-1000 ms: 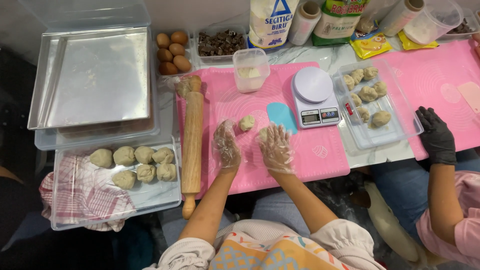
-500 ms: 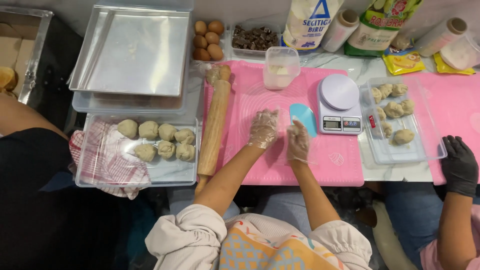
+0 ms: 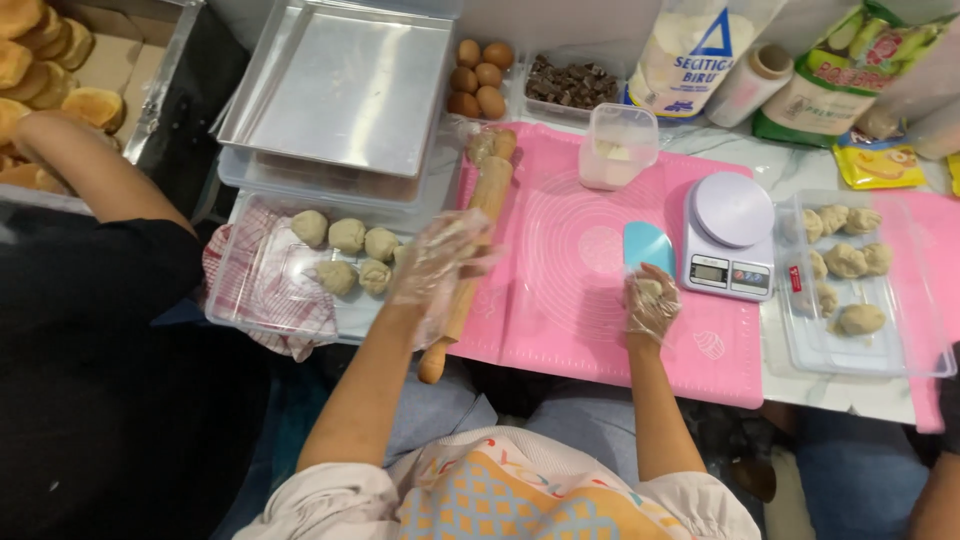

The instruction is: Rounding dough portions into balls and flattening them using a rolling pin on a preparation mat.

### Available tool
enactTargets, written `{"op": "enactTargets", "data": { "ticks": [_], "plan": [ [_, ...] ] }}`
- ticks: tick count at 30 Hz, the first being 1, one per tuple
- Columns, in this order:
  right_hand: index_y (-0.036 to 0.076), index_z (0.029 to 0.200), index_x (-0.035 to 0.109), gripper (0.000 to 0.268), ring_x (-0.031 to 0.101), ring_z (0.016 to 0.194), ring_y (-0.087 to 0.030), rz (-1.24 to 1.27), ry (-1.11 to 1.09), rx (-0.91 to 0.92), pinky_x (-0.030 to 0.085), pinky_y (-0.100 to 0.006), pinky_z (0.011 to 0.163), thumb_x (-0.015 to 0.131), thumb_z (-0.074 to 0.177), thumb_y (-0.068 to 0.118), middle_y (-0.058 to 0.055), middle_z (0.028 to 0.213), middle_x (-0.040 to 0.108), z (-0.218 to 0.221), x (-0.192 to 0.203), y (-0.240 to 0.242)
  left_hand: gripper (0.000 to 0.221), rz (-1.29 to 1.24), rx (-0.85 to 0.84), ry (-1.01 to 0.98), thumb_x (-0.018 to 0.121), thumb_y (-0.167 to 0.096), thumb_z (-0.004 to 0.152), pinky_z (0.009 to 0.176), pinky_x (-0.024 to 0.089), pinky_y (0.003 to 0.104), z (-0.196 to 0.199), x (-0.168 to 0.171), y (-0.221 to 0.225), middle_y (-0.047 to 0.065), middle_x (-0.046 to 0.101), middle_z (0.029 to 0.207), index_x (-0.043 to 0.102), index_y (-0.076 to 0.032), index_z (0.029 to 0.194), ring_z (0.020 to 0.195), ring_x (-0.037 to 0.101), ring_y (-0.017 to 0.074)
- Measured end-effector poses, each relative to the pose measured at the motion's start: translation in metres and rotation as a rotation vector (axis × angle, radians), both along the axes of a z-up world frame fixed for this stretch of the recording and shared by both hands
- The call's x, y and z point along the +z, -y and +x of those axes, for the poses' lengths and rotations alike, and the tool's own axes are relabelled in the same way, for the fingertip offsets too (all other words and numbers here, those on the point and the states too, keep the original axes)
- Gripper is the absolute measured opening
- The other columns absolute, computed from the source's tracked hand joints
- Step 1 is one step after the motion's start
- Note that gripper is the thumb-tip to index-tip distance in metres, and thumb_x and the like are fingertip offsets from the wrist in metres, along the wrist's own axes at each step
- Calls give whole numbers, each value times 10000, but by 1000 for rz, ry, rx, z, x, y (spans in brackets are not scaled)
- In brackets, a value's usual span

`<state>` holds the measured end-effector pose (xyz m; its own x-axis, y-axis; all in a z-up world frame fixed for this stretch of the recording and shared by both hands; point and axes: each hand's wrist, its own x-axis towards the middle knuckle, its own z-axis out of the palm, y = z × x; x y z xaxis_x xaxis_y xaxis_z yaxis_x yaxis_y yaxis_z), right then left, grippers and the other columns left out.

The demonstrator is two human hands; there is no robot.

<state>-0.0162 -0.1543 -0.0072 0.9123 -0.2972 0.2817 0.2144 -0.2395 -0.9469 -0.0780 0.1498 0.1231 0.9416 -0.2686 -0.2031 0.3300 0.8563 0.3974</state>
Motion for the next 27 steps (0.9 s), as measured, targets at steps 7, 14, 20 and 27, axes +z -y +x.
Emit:
{"op": "enactTargets", "data": {
  "ticks": [7,14,20,27],
  "plan": [
    [66,588,496,275,410,494,-134,-186,2,-142,347,-272,480,676,778,151,-84,496,455,4,-34,14,127,2217,612,-6,664,-219,730,516,474,265,-45,-85,-150,8,570,695,605,-196,840,597,573,145],
    [110,602,416,271,397,562,-64,1,16,-190,319,-203,503,611,789,86,-8,557,440,-18,14,-19,477,2439,415,-374,601,-542,752,505,513,433,-33,-153,-195,100,536,695,489,-96,881,657,615,316],
    [148,820,537,189,382,610,-66,161,43,-42,364,-174,544,411,835,288,8,746,456,-20,50,-21,415,3683,-486,141,359,-532,796,716,242,396,-39,-89,-193,21,313,999,341,-211,1058,891,320,264],
    [121,843,676,263,494,1074,-273,-374,438,160,353,-382,953,454,740,25,-91,1029,591,-12,30,-14,1021,3259,-1949,34,371,-848,580,1080,-10,396,-55,39,-133,-129,-20,1434,-9,-324,1370,1328,5,219]
  ]
}}
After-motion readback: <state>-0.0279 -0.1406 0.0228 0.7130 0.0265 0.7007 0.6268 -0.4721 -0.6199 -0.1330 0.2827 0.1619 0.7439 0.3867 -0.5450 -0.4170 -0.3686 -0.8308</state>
